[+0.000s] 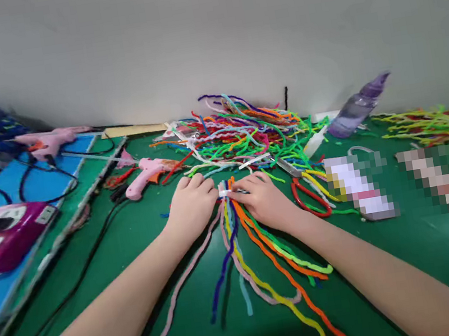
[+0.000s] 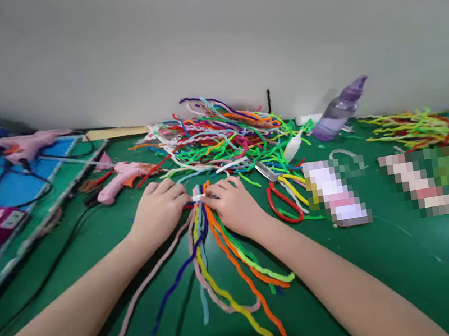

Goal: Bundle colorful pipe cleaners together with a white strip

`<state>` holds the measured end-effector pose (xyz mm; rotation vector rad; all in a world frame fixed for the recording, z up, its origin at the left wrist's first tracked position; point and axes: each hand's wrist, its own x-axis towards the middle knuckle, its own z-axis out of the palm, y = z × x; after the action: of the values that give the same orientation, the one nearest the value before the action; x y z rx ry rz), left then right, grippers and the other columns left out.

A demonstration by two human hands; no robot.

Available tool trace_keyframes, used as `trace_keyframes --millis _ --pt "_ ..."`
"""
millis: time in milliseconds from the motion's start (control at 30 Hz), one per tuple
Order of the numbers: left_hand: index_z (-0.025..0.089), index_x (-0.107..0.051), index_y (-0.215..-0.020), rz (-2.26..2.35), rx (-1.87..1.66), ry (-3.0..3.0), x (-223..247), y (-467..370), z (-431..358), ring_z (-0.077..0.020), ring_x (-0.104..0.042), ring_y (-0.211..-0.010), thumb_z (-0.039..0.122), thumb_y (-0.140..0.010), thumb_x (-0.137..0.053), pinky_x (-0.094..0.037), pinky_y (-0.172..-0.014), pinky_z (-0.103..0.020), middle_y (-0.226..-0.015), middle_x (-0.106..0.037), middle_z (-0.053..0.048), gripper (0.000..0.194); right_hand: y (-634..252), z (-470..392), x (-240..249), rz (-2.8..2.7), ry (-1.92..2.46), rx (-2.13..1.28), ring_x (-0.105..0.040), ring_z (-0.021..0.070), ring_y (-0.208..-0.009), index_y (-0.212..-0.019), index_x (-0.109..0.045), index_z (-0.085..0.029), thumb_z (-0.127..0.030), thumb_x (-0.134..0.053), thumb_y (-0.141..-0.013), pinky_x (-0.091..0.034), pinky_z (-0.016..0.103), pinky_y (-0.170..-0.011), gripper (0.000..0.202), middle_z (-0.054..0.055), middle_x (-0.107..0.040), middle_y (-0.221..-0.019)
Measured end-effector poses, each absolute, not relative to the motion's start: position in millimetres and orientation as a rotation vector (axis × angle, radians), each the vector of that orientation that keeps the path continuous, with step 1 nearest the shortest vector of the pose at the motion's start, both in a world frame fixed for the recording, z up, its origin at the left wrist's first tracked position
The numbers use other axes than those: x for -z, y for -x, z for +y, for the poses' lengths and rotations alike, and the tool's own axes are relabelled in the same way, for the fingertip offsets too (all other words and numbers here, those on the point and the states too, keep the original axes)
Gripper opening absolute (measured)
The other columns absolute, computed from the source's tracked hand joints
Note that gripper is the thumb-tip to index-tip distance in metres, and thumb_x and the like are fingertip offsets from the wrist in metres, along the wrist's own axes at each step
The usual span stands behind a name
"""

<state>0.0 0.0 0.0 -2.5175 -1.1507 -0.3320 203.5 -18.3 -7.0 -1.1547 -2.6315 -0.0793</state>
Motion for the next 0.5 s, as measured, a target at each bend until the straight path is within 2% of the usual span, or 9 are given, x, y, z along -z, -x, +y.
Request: trace_keyframes --millis 133,333,500 --pt "0.023 -0.068 -0.086 -1.078 0.400 2.642 4.6 1.3 2.6 -0.0205 -0.050 -0.086 0.022 -0.085 -0.055 -0.033 -0.069 -0.034 -0.082 -0.064 -0.001 0.013 -204.6 -19.0 4.3 -2.658 1.165 0.078 -0.046 0.0199 -0.105 -0.122 -0.055 -0.026 -0.012 -0.041 -0.090 -0.023 0.041 -0.095 0.038 0.005 -0.059 -0.113" --pt "0.025 -0.069 -0.085 -1.183 0.416 2.726 6.5 0.0 7.4 -0.0190 -0.050 -0.084 0.018 -0.084 -0.055 -0.033 -0.069 -0.033 -0.082 -0.064 0.000 0.016 -204.2 -21.5 1.5 -2.686 1.202 0.107 -0.043 0.0212 -0.107 -0.128 -0.049 -0.027 -0.010 -0.038 -0.091 -0.024 0.041 -0.094 0.043 0.007 -0.056 -0.113" --pt "0.022 -0.069 -0.081 -1.223 0.374 2.743 4.2 -0.6 9.8 -0.0195 -0.050 -0.085 0.020 -0.085 -0.054 -0.033 -0.069 -0.033 -0.081 -0.065 0.000 0.016 -204.6 -21.1 2.6 -2.687 1.227 0.126 -0.043 0.0212 -0.101 -0.127 -0.051 -0.026 -0.012 -0.039 -0.091 -0.027 0.040 -0.091 0.040 0.009 -0.055 -0.109"
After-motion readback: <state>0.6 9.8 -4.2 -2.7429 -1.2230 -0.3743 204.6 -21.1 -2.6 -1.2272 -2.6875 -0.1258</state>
